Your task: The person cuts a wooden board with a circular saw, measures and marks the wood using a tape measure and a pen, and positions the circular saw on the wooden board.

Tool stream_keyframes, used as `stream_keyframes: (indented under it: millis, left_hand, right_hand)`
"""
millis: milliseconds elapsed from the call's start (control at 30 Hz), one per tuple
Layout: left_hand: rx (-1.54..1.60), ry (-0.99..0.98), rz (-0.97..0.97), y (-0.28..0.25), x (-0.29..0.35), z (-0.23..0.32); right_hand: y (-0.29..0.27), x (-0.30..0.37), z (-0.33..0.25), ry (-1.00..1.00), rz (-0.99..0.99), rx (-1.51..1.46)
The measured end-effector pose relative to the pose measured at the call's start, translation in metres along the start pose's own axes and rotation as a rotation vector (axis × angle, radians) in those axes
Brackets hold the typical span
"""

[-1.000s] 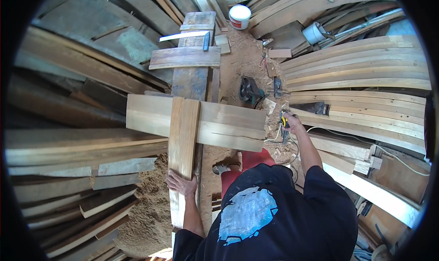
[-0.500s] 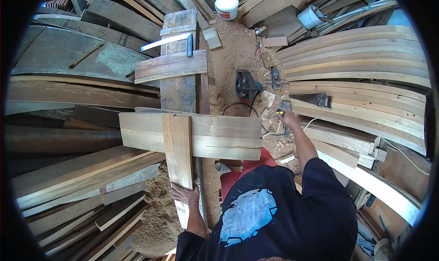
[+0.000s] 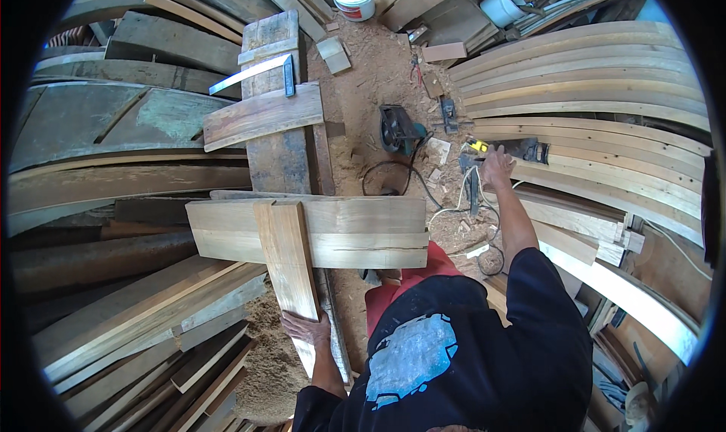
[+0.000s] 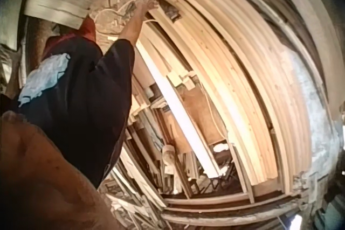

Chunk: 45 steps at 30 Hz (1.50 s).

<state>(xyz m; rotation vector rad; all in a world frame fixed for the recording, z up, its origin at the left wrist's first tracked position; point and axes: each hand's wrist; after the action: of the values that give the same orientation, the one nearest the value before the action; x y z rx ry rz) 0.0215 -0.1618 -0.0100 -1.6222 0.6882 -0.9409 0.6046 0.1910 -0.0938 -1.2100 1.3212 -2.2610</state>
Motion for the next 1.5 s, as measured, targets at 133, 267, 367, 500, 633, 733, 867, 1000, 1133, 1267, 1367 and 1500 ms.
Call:
stream_keyframes:
  millis: [133,267,367,500,633,733,867,1000,1133,1267,1367,1500]
  left_hand:
    - [-0.015,0.022,0.020,0.007,0.001,-0.006]
    - [-0.025,-0.009,0.011,0.005,0.004,-0.007]
    - [0.009,0.006,-0.006,-0.003,-0.001,0.003]
    - [0.008,0.045,0.071,0.001,0.003,-0.002]
    - [0.054,-0.015,0.029,0.008,0.007,0.001]
    - [-0.015,-0.087,-0.101,-0.002,0.024,-0.024]
    - [0.124,-0.062,-0.203,-0.011,-0.010,0.007]
    - [0.208,-0.107,-0.047,-0.020,0.004,-0.008]
    - [0.277,-0.093,-0.128,-0.035,0.008,-0.017]
    - [0.230,0.084,-0.101,-0.031,0.006,-0.027]
    - [0.233,0.119,-0.096,-0.039,0.004,-0.030]
    - [0.311,0.113,-0.193,-0.057,0.004,-0.045]
  right_hand:
    - [-0.008,0.052,-0.020,-0.045,-0.320,0.117]
    - [0.103,0.062,-0.010,-0.030,-0.228,-0.190]
    - [0.173,0.047,0.018,-0.009,-0.227,-0.289]
    - [0.159,0.017,0.029,-0.474,-0.301,0.210]
    - [0.115,-0.014,0.053,-0.048,0.047,-0.020]
    - [0.048,0.029,-0.012,0.131,0.057,-0.124]
    - [0.030,0.006,0.020,-0.337,0.088,-0.237]
    - [0.004,0.109,-0.072,-0.499,0.226,-0.586]
    - [-0.007,0.207,-0.131,-0.755,0.220,-0.458]
    - [0.000,0.292,-0.160,-0.930,0.205,-0.472]
    - [0.022,0.331,-0.169,-1.056,0.054,-0.441]
    - [0.037,0.371,-0.159,-1.161,-0.121,-0.288]
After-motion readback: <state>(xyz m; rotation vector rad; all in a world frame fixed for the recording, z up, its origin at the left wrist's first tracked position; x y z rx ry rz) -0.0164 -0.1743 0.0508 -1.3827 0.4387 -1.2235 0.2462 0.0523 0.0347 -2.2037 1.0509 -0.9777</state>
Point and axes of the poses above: each hand's wrist, its own x-axis away from the middle knuckle, its own y-axis out of the palm, z = x × y, and after that the axes turned 12 degrees about y, right-handed
